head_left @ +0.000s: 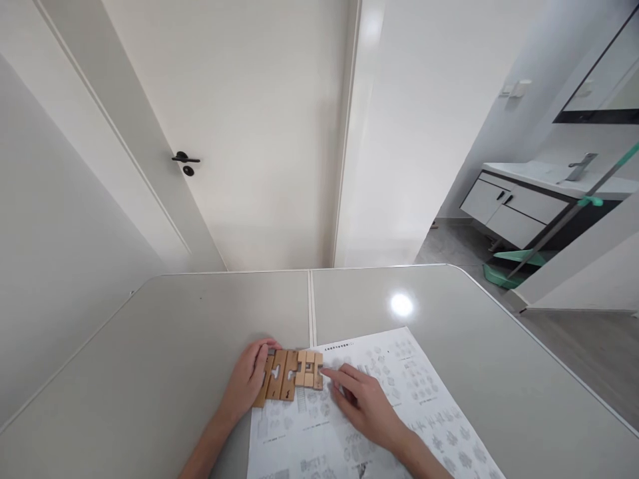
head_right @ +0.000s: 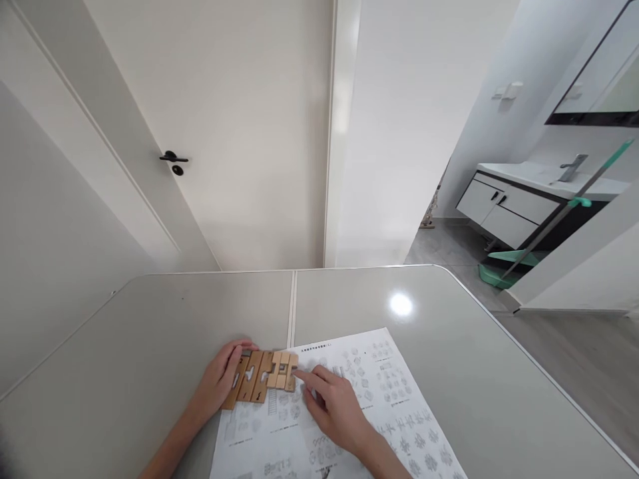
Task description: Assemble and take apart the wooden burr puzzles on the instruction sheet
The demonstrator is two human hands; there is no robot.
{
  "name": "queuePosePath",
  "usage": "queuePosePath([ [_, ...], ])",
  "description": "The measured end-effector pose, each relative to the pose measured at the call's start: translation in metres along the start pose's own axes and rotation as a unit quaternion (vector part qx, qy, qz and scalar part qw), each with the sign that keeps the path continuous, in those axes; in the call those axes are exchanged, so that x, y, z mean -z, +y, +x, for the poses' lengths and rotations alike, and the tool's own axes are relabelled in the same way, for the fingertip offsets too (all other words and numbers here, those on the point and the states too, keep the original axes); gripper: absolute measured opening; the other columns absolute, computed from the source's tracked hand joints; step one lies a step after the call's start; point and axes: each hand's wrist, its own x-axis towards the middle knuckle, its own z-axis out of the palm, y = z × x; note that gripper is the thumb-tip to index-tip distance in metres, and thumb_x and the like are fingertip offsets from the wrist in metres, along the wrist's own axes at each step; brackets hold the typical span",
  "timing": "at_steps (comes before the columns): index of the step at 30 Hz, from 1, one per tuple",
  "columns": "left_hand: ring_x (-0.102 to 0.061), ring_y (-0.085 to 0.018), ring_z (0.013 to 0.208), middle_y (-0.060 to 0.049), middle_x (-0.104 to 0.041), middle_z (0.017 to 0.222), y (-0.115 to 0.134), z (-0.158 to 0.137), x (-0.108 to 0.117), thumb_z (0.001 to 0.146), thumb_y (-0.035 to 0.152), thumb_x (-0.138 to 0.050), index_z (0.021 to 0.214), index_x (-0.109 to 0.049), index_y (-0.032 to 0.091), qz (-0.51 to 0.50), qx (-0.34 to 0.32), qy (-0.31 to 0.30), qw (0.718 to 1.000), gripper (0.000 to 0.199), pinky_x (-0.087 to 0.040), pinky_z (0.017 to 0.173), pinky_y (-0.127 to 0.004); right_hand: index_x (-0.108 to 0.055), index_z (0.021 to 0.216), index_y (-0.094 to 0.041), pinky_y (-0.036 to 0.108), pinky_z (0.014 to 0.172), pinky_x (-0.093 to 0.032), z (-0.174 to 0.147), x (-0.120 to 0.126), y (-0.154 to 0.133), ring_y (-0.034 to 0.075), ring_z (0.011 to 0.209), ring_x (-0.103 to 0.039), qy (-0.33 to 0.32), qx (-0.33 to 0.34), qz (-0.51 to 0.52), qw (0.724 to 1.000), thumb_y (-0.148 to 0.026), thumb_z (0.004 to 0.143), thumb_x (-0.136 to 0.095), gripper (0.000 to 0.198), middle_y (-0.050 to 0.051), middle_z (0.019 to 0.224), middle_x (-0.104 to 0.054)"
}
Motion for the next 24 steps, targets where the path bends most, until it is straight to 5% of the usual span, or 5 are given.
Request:
queuePosePath([
  [12,-0.065,-0.026,0.111,-0.009,-0.073,0.114,-0.0047,-0.0065,-0.0019,0.105,0.044,-0.032,0.109,-0.065,0.024,0.012,-0.016,0.007,1.0,0.039,-0.048,0.104,-0.046,-0.073,0.116,-0.026,0.028,0.057,-0.043,0.0021,0.0015,0.0032,0.017,0.064,-0.053,0.018,-0.106,0.121,0.987,-0.047,0.101,-0.049,0.035,0.003,0.079,-0.064],
  [24,-0.068,-0.028,0.106,-0.011,-0.073,0.111,0.0001,-0.0027,-0.0015,0.102,0.048,-0.041,0.106,-0.064,0.023,0.001,-0.019,0.014,1.0,0.034,-0.053,0.095,-0.046,-0.08,0.099,-0.024,0.026,0.053,-0.035,0.007,0.0047,-0.001,0.015,0.058,-0.049,0.029,-0.128,0.146,0.98,-0.037,0.098,-0.052,0.03,0.002,0.074,-0.07],
])
